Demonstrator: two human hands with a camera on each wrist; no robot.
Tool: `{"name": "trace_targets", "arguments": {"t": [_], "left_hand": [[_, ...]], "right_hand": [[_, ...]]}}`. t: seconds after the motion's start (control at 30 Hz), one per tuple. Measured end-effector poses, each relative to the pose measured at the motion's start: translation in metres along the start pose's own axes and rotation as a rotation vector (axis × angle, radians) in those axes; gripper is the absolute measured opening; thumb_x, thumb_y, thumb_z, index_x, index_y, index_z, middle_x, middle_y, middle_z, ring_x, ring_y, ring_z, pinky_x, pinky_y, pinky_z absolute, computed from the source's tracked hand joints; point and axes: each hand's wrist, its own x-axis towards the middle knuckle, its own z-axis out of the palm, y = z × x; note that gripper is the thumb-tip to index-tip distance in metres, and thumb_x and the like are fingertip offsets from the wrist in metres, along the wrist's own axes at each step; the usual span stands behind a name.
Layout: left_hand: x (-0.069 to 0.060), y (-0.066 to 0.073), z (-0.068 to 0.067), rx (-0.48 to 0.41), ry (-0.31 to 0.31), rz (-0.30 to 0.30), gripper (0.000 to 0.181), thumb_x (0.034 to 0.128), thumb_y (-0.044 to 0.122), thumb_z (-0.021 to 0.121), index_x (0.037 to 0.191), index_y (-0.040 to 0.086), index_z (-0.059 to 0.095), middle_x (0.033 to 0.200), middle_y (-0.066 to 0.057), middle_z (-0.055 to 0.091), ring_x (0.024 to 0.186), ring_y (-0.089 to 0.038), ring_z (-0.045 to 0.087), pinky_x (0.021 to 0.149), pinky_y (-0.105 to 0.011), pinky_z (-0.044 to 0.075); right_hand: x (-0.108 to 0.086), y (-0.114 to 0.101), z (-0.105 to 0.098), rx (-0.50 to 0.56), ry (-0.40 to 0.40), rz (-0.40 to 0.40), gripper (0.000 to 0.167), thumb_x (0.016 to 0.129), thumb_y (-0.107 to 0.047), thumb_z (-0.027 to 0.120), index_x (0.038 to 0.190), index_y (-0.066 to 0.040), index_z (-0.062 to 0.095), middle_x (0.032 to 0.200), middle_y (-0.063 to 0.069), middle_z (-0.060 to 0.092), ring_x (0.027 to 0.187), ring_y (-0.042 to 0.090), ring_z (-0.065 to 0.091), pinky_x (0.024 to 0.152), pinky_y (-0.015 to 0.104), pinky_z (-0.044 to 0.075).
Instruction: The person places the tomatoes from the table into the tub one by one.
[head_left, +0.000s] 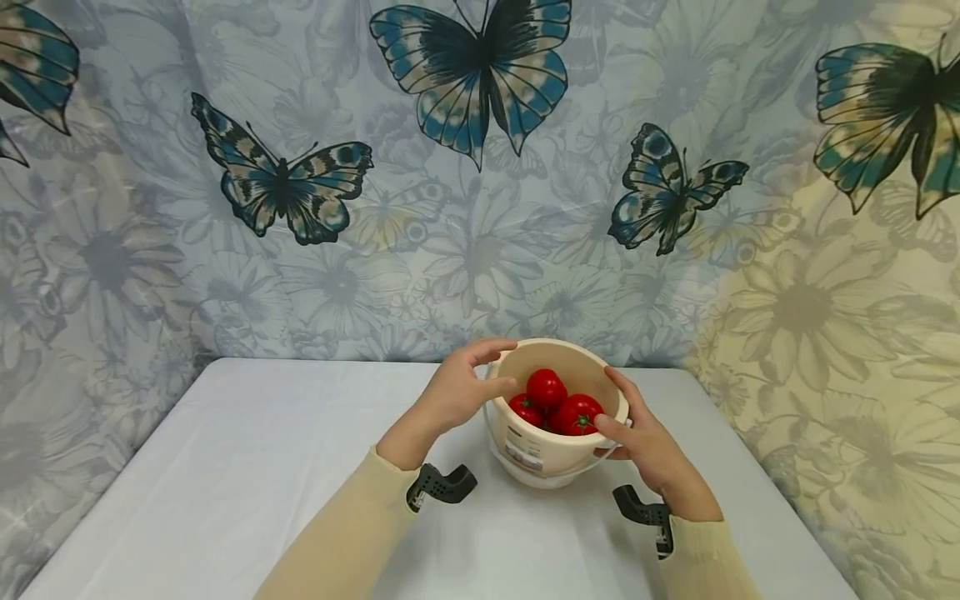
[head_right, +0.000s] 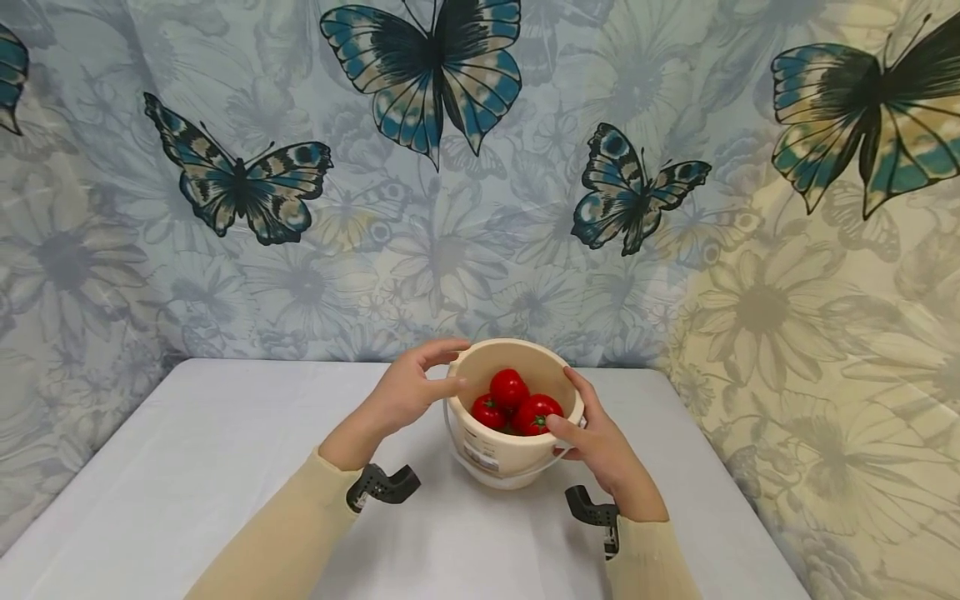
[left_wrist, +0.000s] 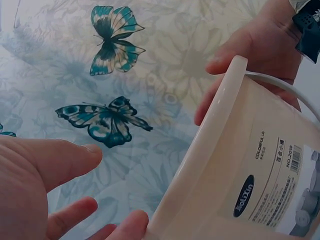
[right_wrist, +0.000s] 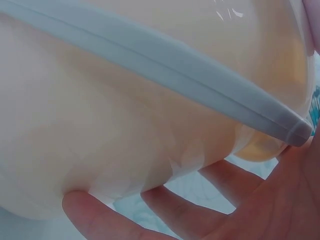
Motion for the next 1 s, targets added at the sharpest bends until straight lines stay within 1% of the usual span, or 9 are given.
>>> {"name": "trace_targets", "arguments": {"t": [0.13, 0.27, 0.37, 0.47, 0.6, 0.67, 0.8, 0.9, 1.0], "left_hand": [[-0.006, -0.005, -0.006, 0.064, 0.034, 0.03, 0.045, 0.0919, 0.025, 0.073, 0.135, 0.021, 0.063, 0.143, 0.008, 0.051, 0.129, -0.02, 0.048, 0.103, -0.059, 0.04], [-0.013, -0.008, -0.013, 0.135, 0.049, 0.044, 0.042, 0.0959, 0.024, 0.068, 0.137, 0.019, 0.061, 0.148, 0.001, 0.047, 0.135, -0.023, 0.043, 0.105, -0.057, 0.041], [-0.019, -0.008, -0.017, 0.251, 0.039, 0.022, 0.044, 0.0986, 0.028, 0.064, 0.142, 0.019, 0.057, 0.152, -0.005, 0.043, 0.14, -0.026, 0.036, 0.106, -0.055, 0.041], [-0.025, -0.006, -0.021, 0.435, 0.033, -0.03, 0.051, 0.0996, 0.038, 0.061, 0.146, 0.021, 0.052, 0.154, -0.01, 0.038, 0.142, -0.033, 0.032, 0.106, -0.059, 0.038], [-0.033, -0.001, -0.025, 0.683, 0.039, -0.139, 0.063, 0.0983, 0.053, 0.056, 0.152, 0.023, 0.044, 0.159, -0.018, 0.027, 0.145, -0.045, 0.019, 0.11, -0.068, 0.023], [-0.036, 0.0, -0.027, 0.777, 0.039, -0.206, 0.068, 0.0979, 0.061, 0.05, 0.155, 0.026, 0.039, 0.161, -0.018, 0.02, 0.146, -0.048, 0.01, 0.111, -0.071, 0.014], [-0.041, 0.001, -0.028, 0.905, 0.036, -0.325, 0.073, 0.0966, 0.071, 0.036, 0.157, 0.03, 0.032, 0.165, -0.015, 0.006, 0.145, -0.049, -0.007, 0.108, -0.075, -0.004], [-0.044, 0.002, -0.03, 0.965, 0.05, -0.399, 0.078, 0.0953, 0.075, 0.029, 0.159, 0.03, 0.028, 0.165, -0.016, 0.001, 0.144, -0.048, -0.016, 0.106, -0.073, -0.014], [-0.048, 0.003, -0.032, 1.013, 0.068, -0.463, 0.082, 0.0942, 0.077, 0.026, 0.159, 0.027, 0.025, 0.164, -0.017, -0.002, 0.143, -0.048, -0.019, 0.103, -0.072, -0.021]], "right_hand": [[0.0, 0.001, 0.0, -0.008, 0.0, 0.002, 0.08, 0.097, -0.024, 0.061, 0.16, -0.026, 0.013, 0.154, 0.025, 0.015, 0.116, 0.047, 0.051, 0.079, 0.057, 0.057], [0.0, 0.001, 0.001, -0.005, -0.002, 0.006, 0.08, 0.097, -0.024, 0.061, 0.16, -0.026, 0.012, 0.155, 0.024, 0.014, 0.119, 0.048, 0.047, 0.079, 0.057, 0.057], [0.001, 0.001, 0.002, -0.003, 0.0, 0.006, 0.079, 0.098, -0.023, 0.061, 0.16, -0.026, 0.013, 0.155, 0.024, 0.014, 0.121, 0.05, 0.045, 0.079, 0.058, 0.057], [0.001, 0.001, 0.004, 0.003, -0.006, 0.001, 0.08, 0.098, -0.023, 0.061, 0.161, -0.025, 0.012, 0.156, 0.024, 0.013, 0.121, 0.05, 0.046, 0.079, 0.058, 0.057], [0.002, 0.0, 0.005, 0.01, -0.008, 0.005, 0.08, 0.098, -0.024, 0.062, 0.161, -0.026, 0.012, 0.156, 0.024, 0.012, 0.121, 0.05, 0.046, 0.08, 0.057, 0.057], [0.002, -0.002, 0.004, 0.009, -0.003, 0.022, 0.083, 0.097, -0.024, 0.063, 0.161, -0.027, 0.01, 0.156, 0.024, 0.012, 0.122, 0.05, 0.045, 0.079, 0.057, 0.057], [0.001, -0.008, 0.001, -0.006, 0.006, 0.082, 0.09, 0.096, -0.024, 0.066, 0.161, -0.029, 0.005, 0.16, 0.023, 0.006, 0.129, 0.054, 0.038, 0.078, 0.058, 0.057], [-0.002, -0.015, -0.002, -0.102, 0.01, 0.114, 0.094, 0.095, -0.028, 0.068, 0.161, -0.032, 0.001, 0.163, 0.021, 0.003, 0.134, 0.054, 0.034, 0.081, 0.059, 0.056], [-0.008, -0.025, -0.004, -0.336, 0.047, 0.105, 0.097, 0.094, -0.039, 0.07, 0.161, -0.031, 0.0, 0.164, 0.02, 0.004, 0.138, 0.054, 0.027, 0.092, 0.067, 0.047]]}}
